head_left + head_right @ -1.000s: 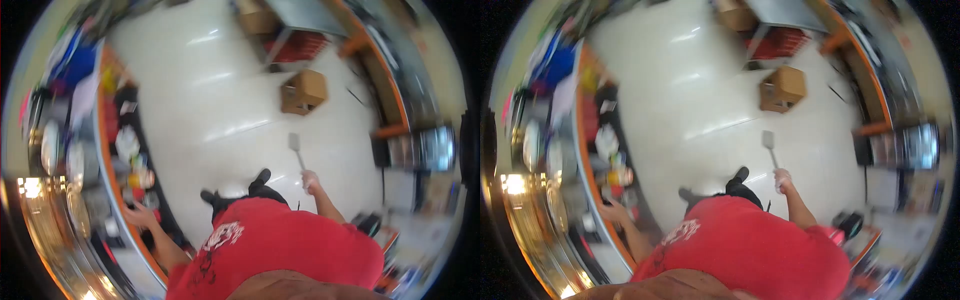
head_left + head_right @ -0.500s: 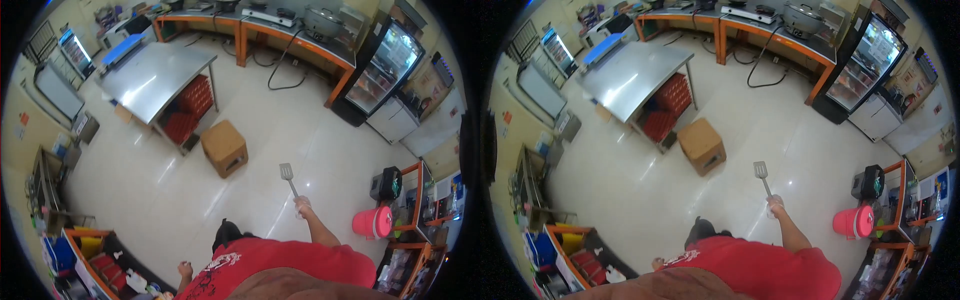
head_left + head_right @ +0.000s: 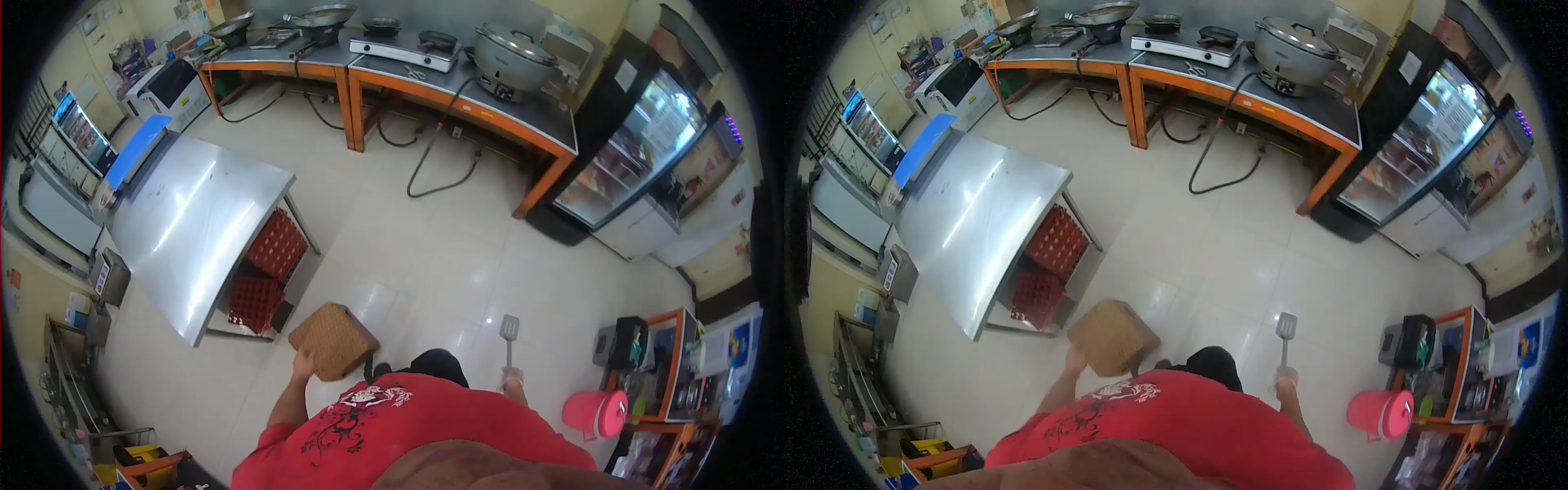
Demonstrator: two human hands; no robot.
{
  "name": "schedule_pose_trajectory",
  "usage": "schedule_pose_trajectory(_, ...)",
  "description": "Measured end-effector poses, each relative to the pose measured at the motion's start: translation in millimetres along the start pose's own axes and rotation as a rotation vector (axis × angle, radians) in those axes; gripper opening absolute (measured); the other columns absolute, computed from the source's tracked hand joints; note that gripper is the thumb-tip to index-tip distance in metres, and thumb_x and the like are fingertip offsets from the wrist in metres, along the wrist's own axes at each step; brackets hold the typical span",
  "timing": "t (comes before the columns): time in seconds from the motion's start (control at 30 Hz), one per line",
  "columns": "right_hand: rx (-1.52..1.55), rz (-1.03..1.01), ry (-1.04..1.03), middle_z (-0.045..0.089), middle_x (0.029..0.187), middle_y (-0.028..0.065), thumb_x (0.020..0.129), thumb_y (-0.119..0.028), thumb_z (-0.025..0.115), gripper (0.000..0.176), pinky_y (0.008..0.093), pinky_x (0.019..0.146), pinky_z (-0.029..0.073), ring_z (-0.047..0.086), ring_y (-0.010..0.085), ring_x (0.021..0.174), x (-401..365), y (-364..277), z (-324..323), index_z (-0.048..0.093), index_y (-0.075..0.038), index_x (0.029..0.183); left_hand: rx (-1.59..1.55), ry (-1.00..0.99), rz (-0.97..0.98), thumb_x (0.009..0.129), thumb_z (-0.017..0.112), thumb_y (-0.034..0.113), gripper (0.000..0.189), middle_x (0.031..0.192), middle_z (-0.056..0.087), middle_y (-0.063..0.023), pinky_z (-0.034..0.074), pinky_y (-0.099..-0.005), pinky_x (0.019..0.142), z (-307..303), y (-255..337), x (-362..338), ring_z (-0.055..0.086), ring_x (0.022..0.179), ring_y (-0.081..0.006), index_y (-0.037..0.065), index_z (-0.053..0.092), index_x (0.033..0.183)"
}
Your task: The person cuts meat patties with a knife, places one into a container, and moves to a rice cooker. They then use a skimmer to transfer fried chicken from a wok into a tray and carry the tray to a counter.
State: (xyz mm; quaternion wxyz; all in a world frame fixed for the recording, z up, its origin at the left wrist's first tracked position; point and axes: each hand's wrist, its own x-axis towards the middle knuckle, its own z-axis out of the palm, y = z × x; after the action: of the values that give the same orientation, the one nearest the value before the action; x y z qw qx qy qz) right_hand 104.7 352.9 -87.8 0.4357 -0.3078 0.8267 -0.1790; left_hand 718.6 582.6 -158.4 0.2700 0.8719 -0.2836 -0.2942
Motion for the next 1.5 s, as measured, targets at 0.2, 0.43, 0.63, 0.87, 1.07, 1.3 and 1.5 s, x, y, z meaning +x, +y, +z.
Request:
schedule_pose_trajectory(0.2,-0.088,-0.076,0.050,0.061,0.069,0.0084,0.089,-0.026,0.061,0.025,0.0381,0.046,0.040,0.055,0.0194,0.055,165.8,-113.0,94.6,0.066,-0.001,0.090,-0.207,-0.014,0.300,0.093,0.061,0.024,0.039,0.113,0.068,-0.0191,0.050,-0.0375,0.089,-37.7,274.2,220.8,0.066,0.100,-0.0294,0.003,0.057,0.126)
schedule_pose_trajectory(0.43,-0.262,-0.471,-0.163,0.061,0.073,0.0167,0.094,-0.034,0.054,0.038,0.0471,0.063,0.045,0.055,0.0292,0.068,307.1,-479.1,208.2,0.064,0.003,0.089,0.231,-0.061,0.016,0.090,0.062,0.034,0.045,0.114,0.066,-0.0242,0.047,-0.0434,0.097,68.3,162.8,367.9,0.061,0.112,-0.0384,0.001,0.060,0.121)
schedule_pose_trajectory(0.63,0.034,-0.797,-0.273,0.059,0.079,0.0123,0.090,-0.026,0.061,0.024,0.0399,0.070,0.045,0.055,0.0234,0.076,366.6,-913.0,295.9,0.066,-0.002,0.091,0.005,-0.227,-0.383,0.092,0.061,0.031,0.042,0.113,0.066,-0.0219,0.048,-0.0416,0.092,100.1,231.2,327.4,0.061,0.108,-0.0325,0.000,0.060,0.121)
schedule_pose_trajectory(0.87,0.230,-0.758,-0.284,0.048,0.063,-0.0014,0.086,-0.015,0.066,0.014,0.0322,0.048,0.033,0.046,0.0101,0.056,400.6,-1257.9,412.8,0.060,-0.010,0.074,-0.129,-0.169,-0.386,0.095,0.059,0.022,0.035,0.109,0.066,-0.0182,0.050,-0.0385,0.086,85.6,298.2,516.2,0.062,0.100,-0.0257,0.000,0.060,0.121)
schedule_pose_trajectory(1.07,0.229,-0.592,-0.225,0.049,0.064,0.0027,0.084,-0.015,0.066,0.014,0.0352,0.047,0.032,0.046,0.0135,0.055,512.2,-1407.6,500.4,0.062,-0.006,0.076,-0.677,0.210,-0.230,0.096,0.059,0.015,0.034,0.106,0.066,-0.0127,0.050,-0.0337,0.076,-37.7,364.7,792.9,0.060,0.087,-0.0190,0.002,0.057,0.127)
schedule_pose_trajectory(1.3,0.293,-0.529,-0.328,0.054,0.076,0.0029,0.090,-0.018,0.062,0.011,0.0358,0.053,0.039,0.048,0.0149,0.063,536.4,-1444.4,522.5,0.065,-0.008,0.086,-0.293,0.418,0.084,0.098,0.057,0.014,0.032,0.096,0.063,-0.0095,0.048,-0.0293,0.072,-191.3,531.9,982.3,0.057,0.080,-0.0151,0.004,0.056,0.128)
schedule_pose_trajectory(1.5,0.669,-0.237,-0.282,0.058,0.098,0.0113,0.094,-0.040,0.062,0.046,0.0416,0.068,0.052,0.059,0.0218,0.080,416.0,-1384.0,505.6,0.055,-0.009,0.127,-0.153,-0.047,0.128,0.095,0.062,0.019,0.031,0.087,0.064,-0.0095,0.050,-0.0343,0.072,-168.4,518.1,1108.0,0.060,0.076,-0.0174,0.007,0.060,0.123)
